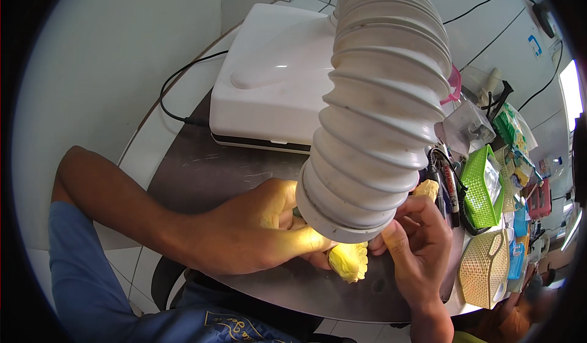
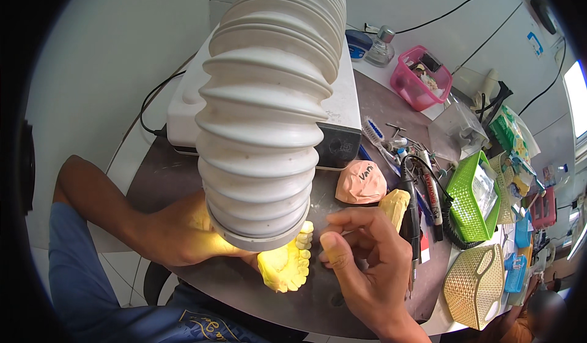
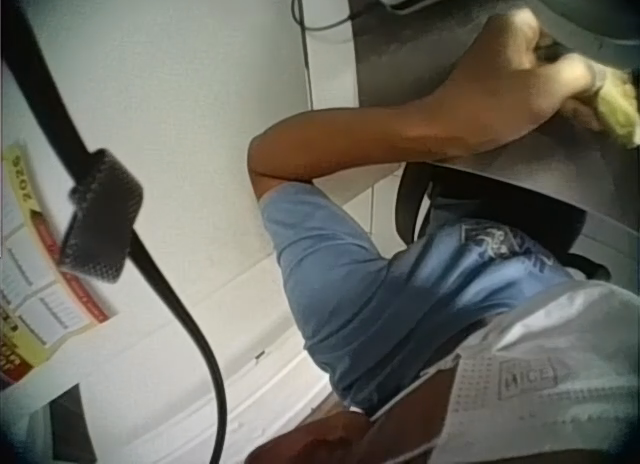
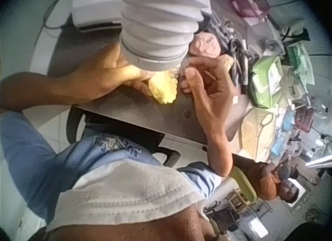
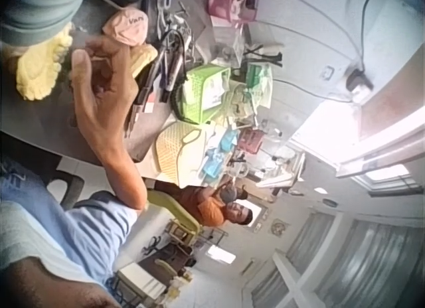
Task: Using a rotary tool and hands to finish and refine a dental prosthesis model.
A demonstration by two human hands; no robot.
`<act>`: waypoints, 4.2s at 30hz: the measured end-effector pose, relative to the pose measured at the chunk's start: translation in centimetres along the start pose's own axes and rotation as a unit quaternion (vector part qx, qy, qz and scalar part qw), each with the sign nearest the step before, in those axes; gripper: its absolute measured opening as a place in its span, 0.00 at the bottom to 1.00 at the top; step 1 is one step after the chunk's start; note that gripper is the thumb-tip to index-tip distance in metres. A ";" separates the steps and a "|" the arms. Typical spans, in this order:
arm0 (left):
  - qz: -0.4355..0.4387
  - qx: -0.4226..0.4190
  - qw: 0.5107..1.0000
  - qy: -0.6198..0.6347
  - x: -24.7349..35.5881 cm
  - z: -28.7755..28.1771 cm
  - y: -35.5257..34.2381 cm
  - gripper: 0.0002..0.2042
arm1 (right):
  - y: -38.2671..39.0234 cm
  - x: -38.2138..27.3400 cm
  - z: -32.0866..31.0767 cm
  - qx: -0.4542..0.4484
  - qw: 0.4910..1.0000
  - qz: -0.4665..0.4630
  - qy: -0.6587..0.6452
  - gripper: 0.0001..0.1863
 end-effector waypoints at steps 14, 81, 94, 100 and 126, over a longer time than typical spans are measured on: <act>-0.019 -0.008 0.999 0.026 -0.6 -0.2 0.1 0.16 | 2.8 -5.5 2.3 -0.010 0.855 -0.389 0.343 0.18; 0.017 -0.013 1.000 0.016 0.2 0.5 -0.7 0.18 | 0.0 0.2 0.9 -0.077 0.995 0.060 0.024 0.07; 0.015 -0.016 1.000 0.013 0.2 0.6 -0.6 0.18 | 0.0 0.1 0.9 -0.070 0.996 0.040 0.039 0.07; 0.008 -0.016 1.000 0.012 0.4 0.6 -0.5 0.18 | 0.0 0.3 0.8 -0.065 0.997 0.031 0.038 0.07; 0.038 -0.015 0.999 -0.033 -0.1 0.2 -0.7 0.16 | 0.1 0.1 0.8 -0.070 0.995 0.054 0.038 0.07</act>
Point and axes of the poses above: each hand's wrist, its own y-axis away from the middle knuckle, its own z-axis out of the palm, x = y × z, the point moved 9 cm from there along -y, towards the middle knuckle, and after that the axes turned 5 degrees about z, right-handed, at the moved point
